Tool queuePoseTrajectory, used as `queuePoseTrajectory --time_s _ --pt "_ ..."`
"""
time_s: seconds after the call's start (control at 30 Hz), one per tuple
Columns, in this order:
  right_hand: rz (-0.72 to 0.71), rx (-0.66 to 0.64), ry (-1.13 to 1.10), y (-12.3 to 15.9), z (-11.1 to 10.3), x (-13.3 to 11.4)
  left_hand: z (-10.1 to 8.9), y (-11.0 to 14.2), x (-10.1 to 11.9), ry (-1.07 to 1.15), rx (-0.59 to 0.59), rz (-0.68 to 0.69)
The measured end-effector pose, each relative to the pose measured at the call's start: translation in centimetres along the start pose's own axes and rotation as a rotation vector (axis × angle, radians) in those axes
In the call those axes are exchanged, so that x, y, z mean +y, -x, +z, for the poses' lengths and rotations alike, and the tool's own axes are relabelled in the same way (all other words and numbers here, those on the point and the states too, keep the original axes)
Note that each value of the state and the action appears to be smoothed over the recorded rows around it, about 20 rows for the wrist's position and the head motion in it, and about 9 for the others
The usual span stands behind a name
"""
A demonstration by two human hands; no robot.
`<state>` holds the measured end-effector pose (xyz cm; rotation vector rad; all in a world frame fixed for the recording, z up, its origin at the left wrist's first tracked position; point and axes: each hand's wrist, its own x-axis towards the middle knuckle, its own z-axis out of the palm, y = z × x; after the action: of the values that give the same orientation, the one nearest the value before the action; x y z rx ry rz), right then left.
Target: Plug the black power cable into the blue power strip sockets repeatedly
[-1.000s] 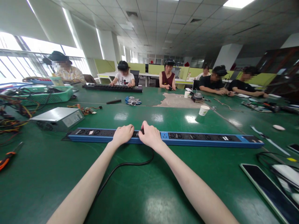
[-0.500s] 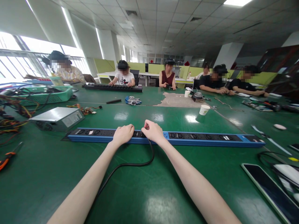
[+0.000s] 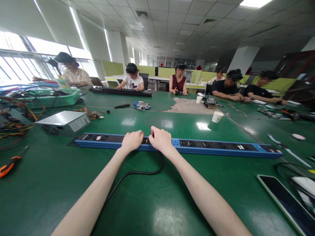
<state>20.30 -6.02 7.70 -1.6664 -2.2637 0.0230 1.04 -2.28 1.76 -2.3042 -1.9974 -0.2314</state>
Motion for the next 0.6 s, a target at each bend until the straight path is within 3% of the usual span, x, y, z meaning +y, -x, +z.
queuePoseTrajectory --time_s 0.27,0.6 --pt "-0.017 -0.045 0.043 -0.1 0.5 -1.7 0.0 0.1 0.1 -0.003 0.017 -0.002" --pt "0.029 -0.042 -0.037 0.3 1.2 -1.4 -0.1 0.1 0.5 -0.016 0.004 -0.015"
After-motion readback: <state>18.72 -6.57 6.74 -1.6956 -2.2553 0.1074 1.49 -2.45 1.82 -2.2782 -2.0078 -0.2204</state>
